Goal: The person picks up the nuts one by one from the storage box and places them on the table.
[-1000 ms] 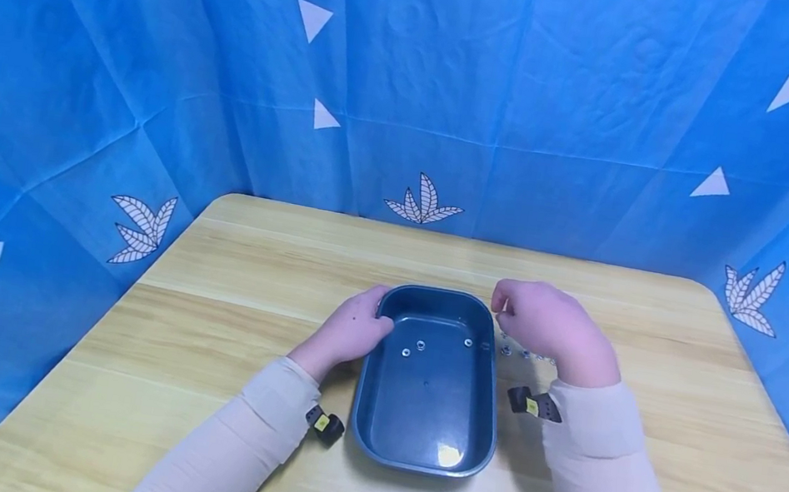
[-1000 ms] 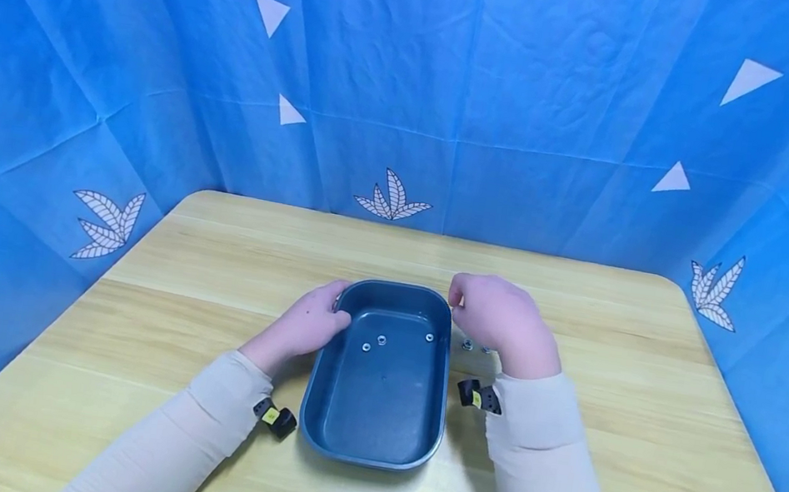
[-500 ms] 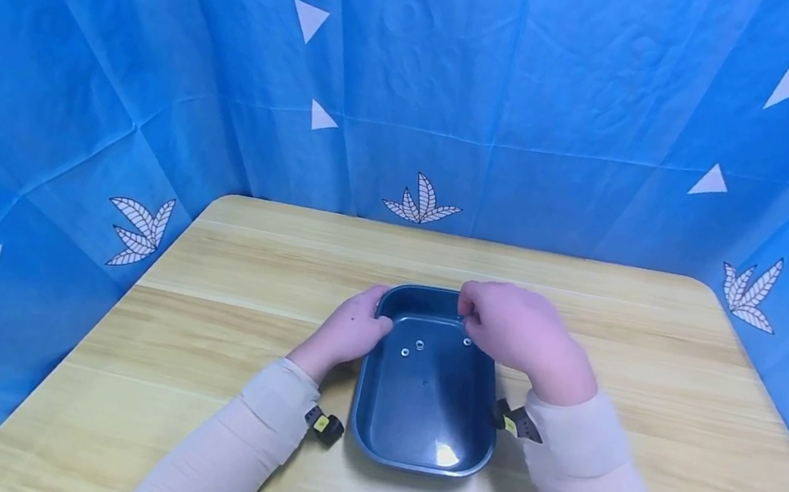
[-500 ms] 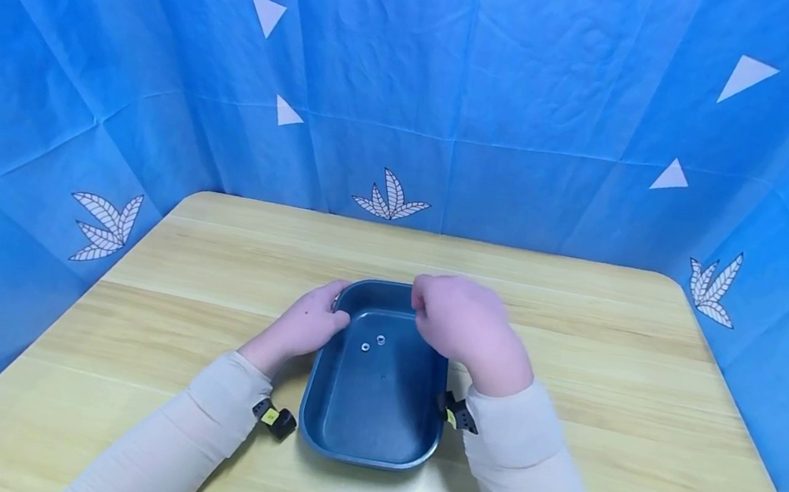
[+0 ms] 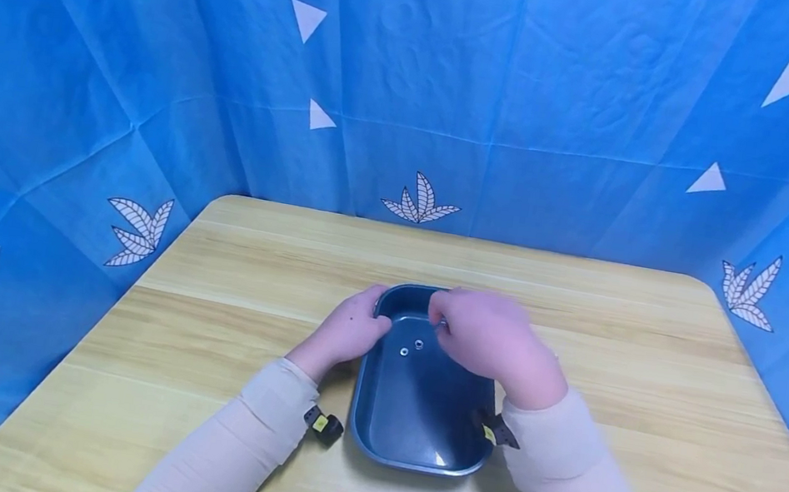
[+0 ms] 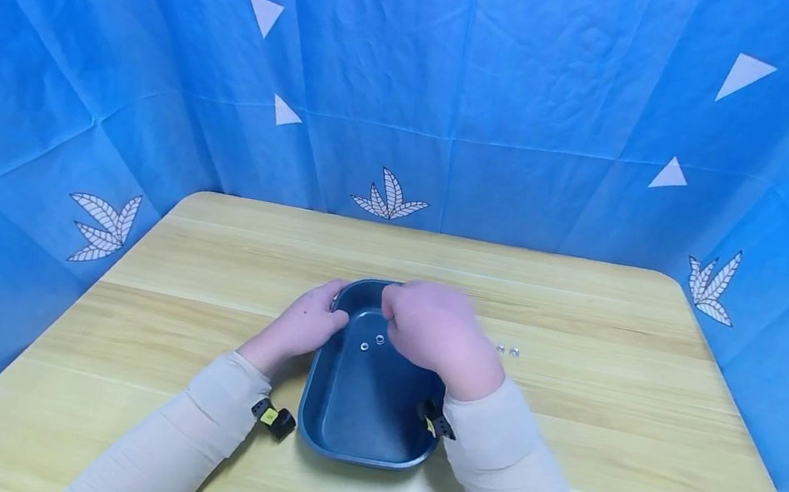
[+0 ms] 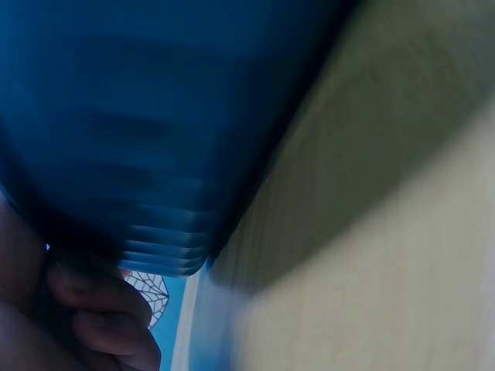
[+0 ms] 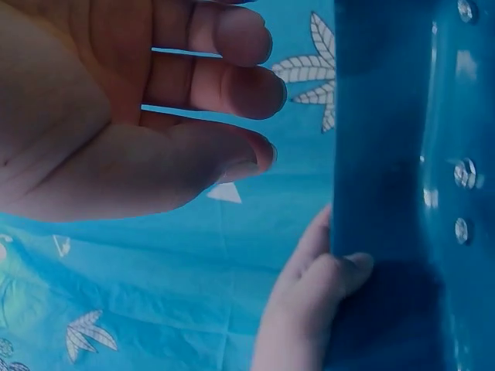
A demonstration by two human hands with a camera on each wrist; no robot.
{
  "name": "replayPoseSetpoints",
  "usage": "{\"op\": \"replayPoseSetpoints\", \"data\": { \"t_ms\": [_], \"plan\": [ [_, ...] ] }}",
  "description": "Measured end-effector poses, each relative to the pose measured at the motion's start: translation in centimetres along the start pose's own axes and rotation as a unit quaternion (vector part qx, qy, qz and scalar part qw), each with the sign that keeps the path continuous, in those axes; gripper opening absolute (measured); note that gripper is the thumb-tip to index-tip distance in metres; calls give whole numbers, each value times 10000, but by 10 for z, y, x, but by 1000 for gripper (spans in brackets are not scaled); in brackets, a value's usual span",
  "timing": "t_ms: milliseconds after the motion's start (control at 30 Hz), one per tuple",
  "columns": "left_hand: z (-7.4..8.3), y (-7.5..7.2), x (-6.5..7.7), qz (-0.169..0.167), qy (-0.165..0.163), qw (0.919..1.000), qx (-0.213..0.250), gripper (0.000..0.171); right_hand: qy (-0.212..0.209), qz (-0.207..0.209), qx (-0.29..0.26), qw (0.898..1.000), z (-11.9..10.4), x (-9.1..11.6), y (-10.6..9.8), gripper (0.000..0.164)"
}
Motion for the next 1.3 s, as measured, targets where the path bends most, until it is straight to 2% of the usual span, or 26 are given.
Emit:
{"op": "replayPoseSetpoints", "data": {
  "t_ms": [433, 733, 967, 1300],
  "plan": [
    [0, 1, -2, -40, 24, 10000, -14, 55, -153, -769, 272, 9965, -8, -10, 30, 30],
    [1, 0, -1, -37, -38, 10000, 6, 55, 68, -1165, 153, 9931, -7, -14, 39, 39],
    [0, 0, -1, -47, 2, 10000, 0, 54, 198, -1321, 219, 9908, -4, -19, 48, 44],
    [2, -1, -2, 5, 103, 9998, -151, 55, 117, -1517, 186, 9882, 1, -25, 57, 45]
  ]
}}
Point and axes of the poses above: each hand's wrist, its own x-axis away from the middle knuckle, its own y-axis out of the palm, z = x × y, the point moved 4 cm from there along -x, towards the middle knuckle, and after that the axes turned 7 degrees about y, right-handed, at the moved point
